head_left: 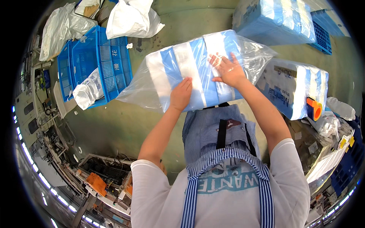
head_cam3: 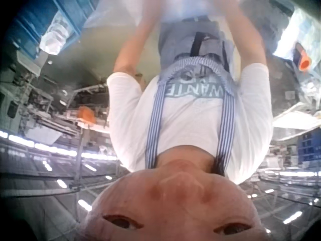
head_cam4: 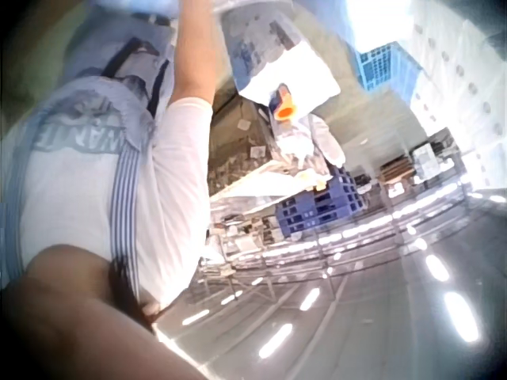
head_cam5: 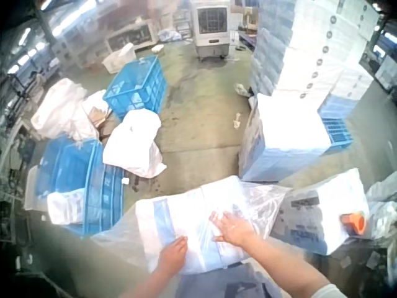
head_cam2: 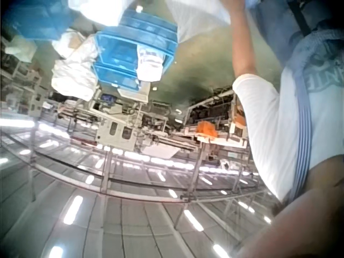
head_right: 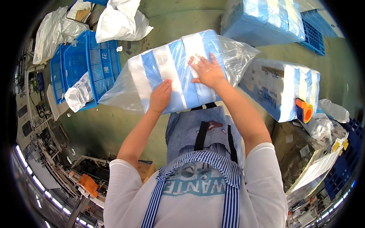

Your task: The person places items into plastic bags, seals the bags using a hand-held tape dispenser, and سپس stacks the finished packages onto a pallet.

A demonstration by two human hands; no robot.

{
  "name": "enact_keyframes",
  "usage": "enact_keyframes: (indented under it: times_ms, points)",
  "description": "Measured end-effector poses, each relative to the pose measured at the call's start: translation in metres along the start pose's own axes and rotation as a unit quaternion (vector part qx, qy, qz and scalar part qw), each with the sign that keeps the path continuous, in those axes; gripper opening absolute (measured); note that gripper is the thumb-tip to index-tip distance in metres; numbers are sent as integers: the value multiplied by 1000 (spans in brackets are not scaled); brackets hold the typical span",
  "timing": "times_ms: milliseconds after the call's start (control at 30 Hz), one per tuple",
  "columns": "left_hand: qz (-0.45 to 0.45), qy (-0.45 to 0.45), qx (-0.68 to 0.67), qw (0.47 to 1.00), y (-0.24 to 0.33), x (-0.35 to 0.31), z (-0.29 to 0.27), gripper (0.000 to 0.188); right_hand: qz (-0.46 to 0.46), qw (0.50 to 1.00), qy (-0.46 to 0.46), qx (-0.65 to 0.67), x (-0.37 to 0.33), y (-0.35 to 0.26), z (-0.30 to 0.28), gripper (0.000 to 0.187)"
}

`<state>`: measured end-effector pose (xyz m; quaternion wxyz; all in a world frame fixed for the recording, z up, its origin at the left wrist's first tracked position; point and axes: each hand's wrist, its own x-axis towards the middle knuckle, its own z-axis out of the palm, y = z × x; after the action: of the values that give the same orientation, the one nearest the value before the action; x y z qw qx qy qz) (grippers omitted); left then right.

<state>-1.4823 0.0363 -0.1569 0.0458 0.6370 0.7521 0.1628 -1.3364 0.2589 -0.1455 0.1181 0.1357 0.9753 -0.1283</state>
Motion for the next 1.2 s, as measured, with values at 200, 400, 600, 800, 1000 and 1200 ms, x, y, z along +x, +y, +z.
enact_keyframes:
  times_ms: [200, 400, 600, 800, 1000, 1200]
  points:
    - [-23, -82, 28, 996, 14, -3, 1, 35, 0, 999, 48, -14, -28, -3, 11, 70]
    - [3, -103, 68, 992, 19, -5, 6, 39, 111, 962, 248, 34, -197, 71, -29, 39]
    - [-11, -133, 93, 987, 29, 5, 7, 38, 595, 784, 146, -103, -405, 211, -20, 82]
    - [-48, -152, 63, 985, 33, 12, 2, 37, 568, 817, 27, -97, -430, 250, 26, 52]
    - [-25, -144, 68, 987, 21, 5, 0, 41, 621, 757, 198, 53, -382, 184, -2, 47]
    - [-10, -111, 27, 993, 15, -5, 5, 42, 331, 690, 404, 501, -207, 12, -75, 30]
